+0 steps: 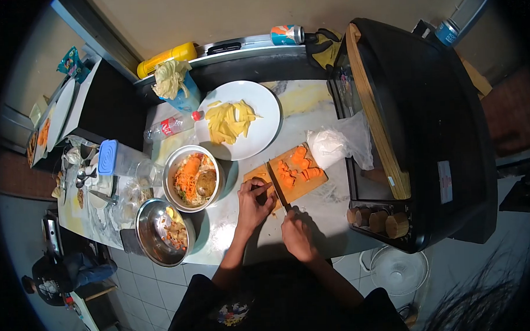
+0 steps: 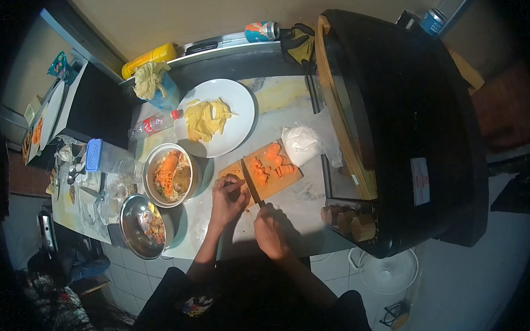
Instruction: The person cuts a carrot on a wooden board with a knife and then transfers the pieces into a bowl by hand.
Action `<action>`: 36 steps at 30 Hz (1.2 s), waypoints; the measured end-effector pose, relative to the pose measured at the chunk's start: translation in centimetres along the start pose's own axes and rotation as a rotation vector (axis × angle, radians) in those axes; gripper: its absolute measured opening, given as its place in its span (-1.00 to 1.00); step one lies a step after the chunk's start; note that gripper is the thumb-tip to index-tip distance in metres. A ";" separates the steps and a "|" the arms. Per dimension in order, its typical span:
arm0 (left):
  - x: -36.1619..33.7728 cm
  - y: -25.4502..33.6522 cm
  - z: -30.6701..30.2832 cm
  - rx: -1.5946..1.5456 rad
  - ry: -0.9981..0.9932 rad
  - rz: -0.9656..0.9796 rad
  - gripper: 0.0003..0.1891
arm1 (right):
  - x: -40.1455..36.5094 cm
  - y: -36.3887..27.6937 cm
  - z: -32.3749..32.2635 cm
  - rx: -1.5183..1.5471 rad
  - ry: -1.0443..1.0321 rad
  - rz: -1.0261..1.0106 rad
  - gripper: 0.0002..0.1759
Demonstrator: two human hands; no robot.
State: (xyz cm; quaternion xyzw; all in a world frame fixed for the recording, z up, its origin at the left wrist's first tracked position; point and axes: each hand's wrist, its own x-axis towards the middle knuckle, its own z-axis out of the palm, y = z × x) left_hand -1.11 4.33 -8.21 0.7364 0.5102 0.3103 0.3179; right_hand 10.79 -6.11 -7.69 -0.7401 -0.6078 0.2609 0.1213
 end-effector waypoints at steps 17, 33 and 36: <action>-0.1 0.0 0.7 -0.010 0.053 -0.033 -0.74 | 1.2 0.0 0.2 0.015 0.052 0.010 -0.84; -0.1 -0.3 1.0 0.006 0.089 -0.016 -0.80 | 1.8 0.4 0.2 0.087 0.003 -0.002 -0.59; -0.1 -0.1 0.6 0.032 0.089 0.013 -0.81 | -0.1 0.9 0.5 0.026 0.015 0.005 -0.59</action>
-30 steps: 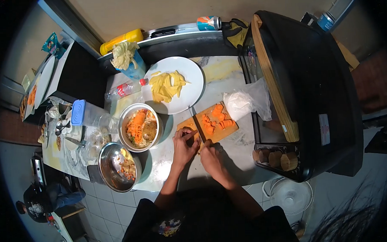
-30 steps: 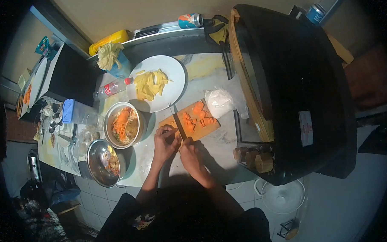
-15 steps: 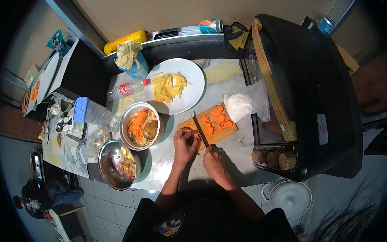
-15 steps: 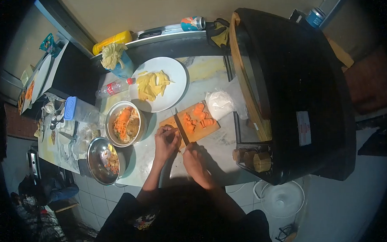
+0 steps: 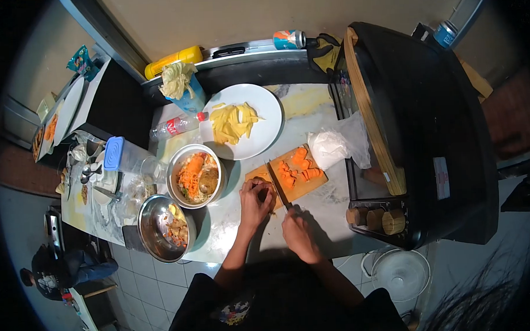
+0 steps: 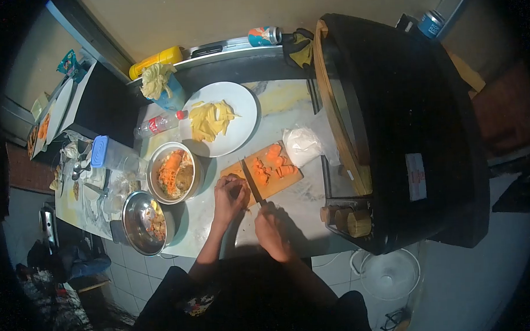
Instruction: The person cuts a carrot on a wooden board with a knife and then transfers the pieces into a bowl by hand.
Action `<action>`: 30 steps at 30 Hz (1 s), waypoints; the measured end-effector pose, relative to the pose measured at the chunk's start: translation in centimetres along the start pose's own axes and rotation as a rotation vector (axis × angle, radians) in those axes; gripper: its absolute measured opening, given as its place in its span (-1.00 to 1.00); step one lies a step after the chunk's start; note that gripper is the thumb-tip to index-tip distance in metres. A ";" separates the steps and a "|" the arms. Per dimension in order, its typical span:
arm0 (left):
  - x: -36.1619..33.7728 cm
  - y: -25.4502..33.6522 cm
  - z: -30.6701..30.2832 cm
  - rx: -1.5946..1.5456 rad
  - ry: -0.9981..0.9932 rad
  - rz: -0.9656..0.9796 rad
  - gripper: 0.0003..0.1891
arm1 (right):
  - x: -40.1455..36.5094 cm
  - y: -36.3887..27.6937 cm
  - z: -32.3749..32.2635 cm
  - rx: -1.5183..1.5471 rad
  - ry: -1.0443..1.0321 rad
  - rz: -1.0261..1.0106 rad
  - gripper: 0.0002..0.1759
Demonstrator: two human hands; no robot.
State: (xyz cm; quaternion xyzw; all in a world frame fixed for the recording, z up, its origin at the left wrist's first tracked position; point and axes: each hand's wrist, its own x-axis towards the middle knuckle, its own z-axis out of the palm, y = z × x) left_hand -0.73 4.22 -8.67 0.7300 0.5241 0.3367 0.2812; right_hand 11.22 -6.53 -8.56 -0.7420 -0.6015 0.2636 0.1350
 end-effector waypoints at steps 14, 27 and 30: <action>0.4 1.1 -1.2 -0.009 0.035 -0.103 -0.83 | -1.7 0.7 -4.2 0.258 -0.082 0.140 -0.71; 0.1 2.0 1.0 0.184 0.067 -0.023 -0.80 | -1.6 2.5 -2.7 0.317 0.002 0.112 -0.74; 0.0 2.2 0.9 0.162 0.062 -0.001 -0.76 | -1.5 2.6 -2.8 0.301 -0.062 0.132 -0.57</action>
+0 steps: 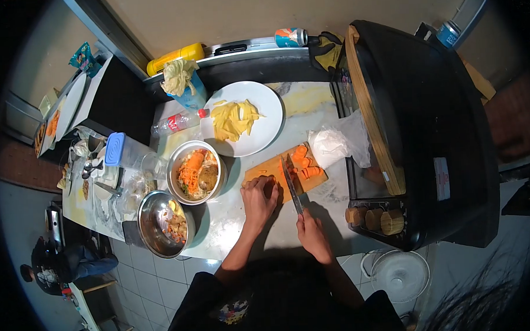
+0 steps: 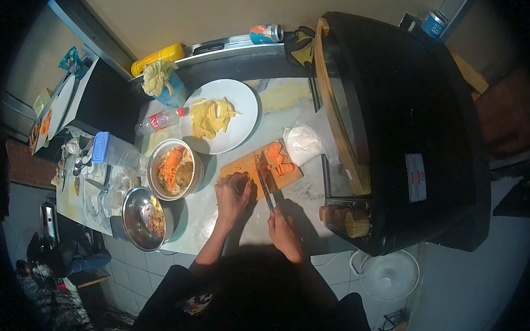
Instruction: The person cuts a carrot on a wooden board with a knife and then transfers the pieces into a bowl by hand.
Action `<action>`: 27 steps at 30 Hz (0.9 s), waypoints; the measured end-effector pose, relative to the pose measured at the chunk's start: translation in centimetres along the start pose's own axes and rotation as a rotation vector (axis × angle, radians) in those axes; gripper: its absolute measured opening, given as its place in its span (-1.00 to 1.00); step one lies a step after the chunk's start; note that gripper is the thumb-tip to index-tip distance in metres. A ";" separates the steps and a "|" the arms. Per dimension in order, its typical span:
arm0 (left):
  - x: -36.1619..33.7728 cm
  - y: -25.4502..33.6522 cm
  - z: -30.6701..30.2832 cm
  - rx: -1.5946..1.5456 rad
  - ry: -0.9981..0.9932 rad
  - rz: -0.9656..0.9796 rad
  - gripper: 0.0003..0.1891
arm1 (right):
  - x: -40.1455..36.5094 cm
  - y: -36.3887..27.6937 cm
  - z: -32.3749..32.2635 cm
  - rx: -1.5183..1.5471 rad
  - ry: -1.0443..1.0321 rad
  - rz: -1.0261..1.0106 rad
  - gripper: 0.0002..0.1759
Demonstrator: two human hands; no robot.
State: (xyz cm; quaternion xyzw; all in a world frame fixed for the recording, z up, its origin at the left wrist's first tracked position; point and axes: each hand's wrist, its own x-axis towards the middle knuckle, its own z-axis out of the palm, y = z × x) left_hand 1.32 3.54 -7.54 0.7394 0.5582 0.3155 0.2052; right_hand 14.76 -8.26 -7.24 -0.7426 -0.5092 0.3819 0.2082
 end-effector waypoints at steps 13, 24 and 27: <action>0.4 -0.3 0.5 -0.161 -0.060 -0.089 -0.68 | 0.3 0.7 0.4 -0.028 0.034 -0.023 -0.60; 0.8 0.5 -7.2 -0.613 0.014 -0.202 -0.71 | 0.1 -1.6 -0.3 0.032 0.099 -0.103 -0.78; 0.5 -0.8 -8.9 -0.749 0.164 -0.208 -0.73 | 0.4 -1.6 -0.1 0.039 0.081 -0.109 -0.78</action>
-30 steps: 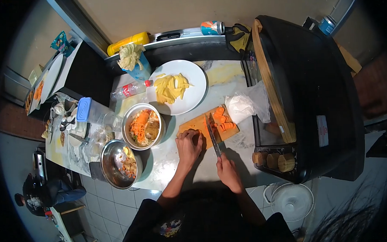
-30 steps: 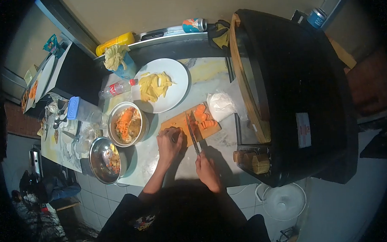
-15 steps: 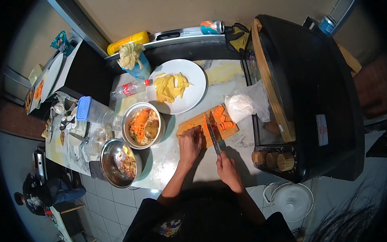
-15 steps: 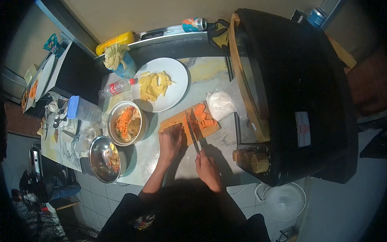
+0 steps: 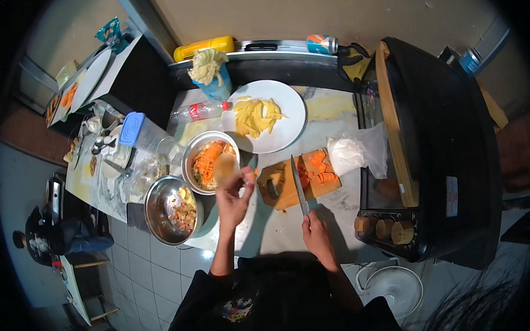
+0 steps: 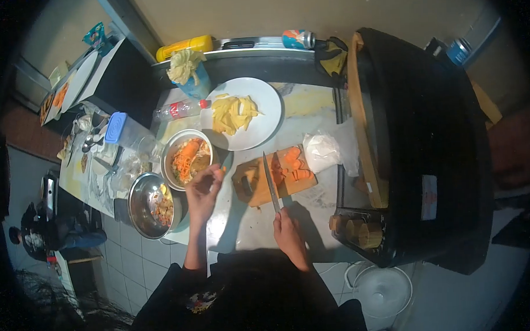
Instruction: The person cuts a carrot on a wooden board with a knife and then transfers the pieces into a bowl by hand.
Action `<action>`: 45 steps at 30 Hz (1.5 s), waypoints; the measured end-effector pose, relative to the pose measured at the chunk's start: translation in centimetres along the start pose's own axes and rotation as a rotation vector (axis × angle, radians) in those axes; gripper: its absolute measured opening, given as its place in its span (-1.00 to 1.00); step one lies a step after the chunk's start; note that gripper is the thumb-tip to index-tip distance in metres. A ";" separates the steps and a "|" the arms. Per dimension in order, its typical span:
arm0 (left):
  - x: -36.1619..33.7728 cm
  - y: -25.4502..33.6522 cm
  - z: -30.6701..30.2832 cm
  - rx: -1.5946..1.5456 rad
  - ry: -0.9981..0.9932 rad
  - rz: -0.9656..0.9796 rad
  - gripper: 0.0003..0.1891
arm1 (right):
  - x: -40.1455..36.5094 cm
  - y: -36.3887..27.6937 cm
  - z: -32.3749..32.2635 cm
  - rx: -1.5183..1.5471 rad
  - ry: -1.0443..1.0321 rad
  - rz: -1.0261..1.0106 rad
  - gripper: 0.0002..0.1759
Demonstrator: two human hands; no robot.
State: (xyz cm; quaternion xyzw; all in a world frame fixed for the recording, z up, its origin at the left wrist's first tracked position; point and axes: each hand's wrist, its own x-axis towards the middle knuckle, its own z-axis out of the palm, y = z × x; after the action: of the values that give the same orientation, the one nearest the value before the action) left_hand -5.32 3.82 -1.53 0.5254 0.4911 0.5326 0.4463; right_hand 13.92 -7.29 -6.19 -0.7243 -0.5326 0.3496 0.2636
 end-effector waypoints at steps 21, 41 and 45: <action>2.7 2.0 -5.8 0.453 -0.035 0.085 -0.62 | -0.2 1.0 0.5 -0.007 0.048 -0.061 -0.72; 0.6 -5.4 4.5 0.622 -0.271 0.014 -0.87 | 0.0 1.1 0.9 -0.032 -0.082 0.027 -0.73; 1.0 -4.3 4.8 0.522 -0.284 -0.062 -0.90 | 0.5 1.2 0.7 -0.037 -0.101 0.047 -0.74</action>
State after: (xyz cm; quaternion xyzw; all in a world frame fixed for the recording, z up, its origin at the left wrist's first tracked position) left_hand -0.71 5.54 -5.82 0.6763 0.5599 0.2955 0.3767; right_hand 14.17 -7.14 -7.61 -0.7229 -0.5345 0.3816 0.2146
